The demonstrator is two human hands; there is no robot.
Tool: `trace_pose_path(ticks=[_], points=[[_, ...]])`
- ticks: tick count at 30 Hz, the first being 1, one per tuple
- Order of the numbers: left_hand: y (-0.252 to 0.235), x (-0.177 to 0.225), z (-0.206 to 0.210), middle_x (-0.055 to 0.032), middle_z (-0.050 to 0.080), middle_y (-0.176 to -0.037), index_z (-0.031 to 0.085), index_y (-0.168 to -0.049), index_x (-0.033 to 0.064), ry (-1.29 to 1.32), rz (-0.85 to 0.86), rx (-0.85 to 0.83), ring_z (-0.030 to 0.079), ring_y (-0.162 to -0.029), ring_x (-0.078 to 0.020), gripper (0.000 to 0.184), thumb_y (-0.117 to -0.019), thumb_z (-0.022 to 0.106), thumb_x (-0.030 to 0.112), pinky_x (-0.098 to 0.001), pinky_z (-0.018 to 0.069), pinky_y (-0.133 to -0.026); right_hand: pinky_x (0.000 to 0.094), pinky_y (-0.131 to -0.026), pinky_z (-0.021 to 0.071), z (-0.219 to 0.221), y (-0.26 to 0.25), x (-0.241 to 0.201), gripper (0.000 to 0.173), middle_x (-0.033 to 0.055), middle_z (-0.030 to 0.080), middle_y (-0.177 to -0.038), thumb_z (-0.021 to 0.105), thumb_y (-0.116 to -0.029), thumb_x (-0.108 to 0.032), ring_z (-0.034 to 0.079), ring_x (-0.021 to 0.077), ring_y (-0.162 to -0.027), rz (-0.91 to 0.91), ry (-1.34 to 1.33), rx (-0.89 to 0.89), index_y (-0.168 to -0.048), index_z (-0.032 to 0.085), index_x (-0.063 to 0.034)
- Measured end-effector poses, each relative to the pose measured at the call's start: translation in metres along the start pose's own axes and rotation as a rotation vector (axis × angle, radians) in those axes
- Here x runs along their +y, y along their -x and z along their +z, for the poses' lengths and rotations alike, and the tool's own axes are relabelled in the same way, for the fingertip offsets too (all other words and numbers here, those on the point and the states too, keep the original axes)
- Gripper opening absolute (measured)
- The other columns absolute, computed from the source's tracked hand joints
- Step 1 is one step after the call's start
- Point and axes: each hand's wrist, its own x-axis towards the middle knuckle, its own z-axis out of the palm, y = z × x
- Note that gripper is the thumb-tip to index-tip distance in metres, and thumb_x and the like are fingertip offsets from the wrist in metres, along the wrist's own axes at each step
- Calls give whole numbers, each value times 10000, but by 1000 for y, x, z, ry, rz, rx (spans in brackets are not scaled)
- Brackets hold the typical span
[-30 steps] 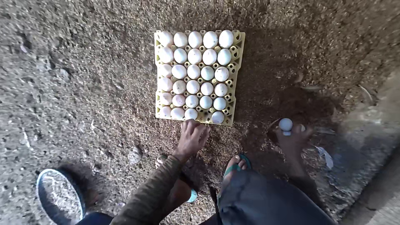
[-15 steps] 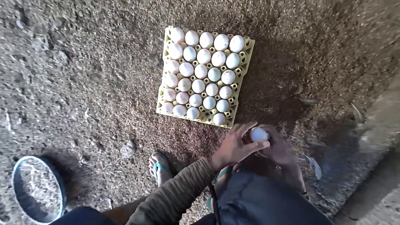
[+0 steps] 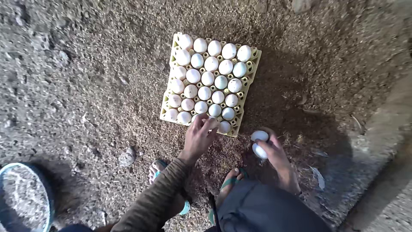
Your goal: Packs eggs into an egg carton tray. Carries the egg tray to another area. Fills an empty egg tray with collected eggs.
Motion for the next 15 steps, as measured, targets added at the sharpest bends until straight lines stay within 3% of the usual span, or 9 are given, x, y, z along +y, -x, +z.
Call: trace_pose_path(ticks=[4, 8, 12, 15], points=[[-6, 5, -1, -188, 672, -1219, 732, -1207, 90, -33, 5, -59, 702, -902, -317, 344, -948, 706, 316, -501, 589, -776, 306, -852, 593, -2, -19, -9, 549, 116, 633, -1227, 622, -921, -154, 672, 133, -1015, 5, -86, 180, -1431, 462, -31], [-16, -5, -35, -223, 669, -1231, 713, -1225, 21, -1, -47, 94, 686, -1068, -333, 395, -931, 699, 285, -498, 578, -895, 435, -987, 544, -7, -65, -31, 549, 203, 555, -1393, 614, -976, -172, 610, 251, -1212, -115, 123, 341, -1480, 438, -47], [-65, -54, -86, -289, 531, -1402, 598, -1376, 15, -117, -367, 120, 497, -1321, -447, 473, -1037, 538, 338, -619, 408, -1077, 570, -1004, 513, -12, -140, -71, 531, 251, 493, -1464, 614, -1006, -236, 580, 385, -1260, -250, 525, 427, -1476, 448, -53], [-102, -95, -103, -287, 488, -1467, 521, -1459, 51, -34, -622, 12, 447, -1378, -468, 532, -1089, 421, 420, -672, 346, -1110, 577, -967, 531, -12, -190, -108, 531, 259, 419, -1530, 583, -1007, -191, 569, 425, -1270, -286, 750, 430, -1505, 427, -91]])
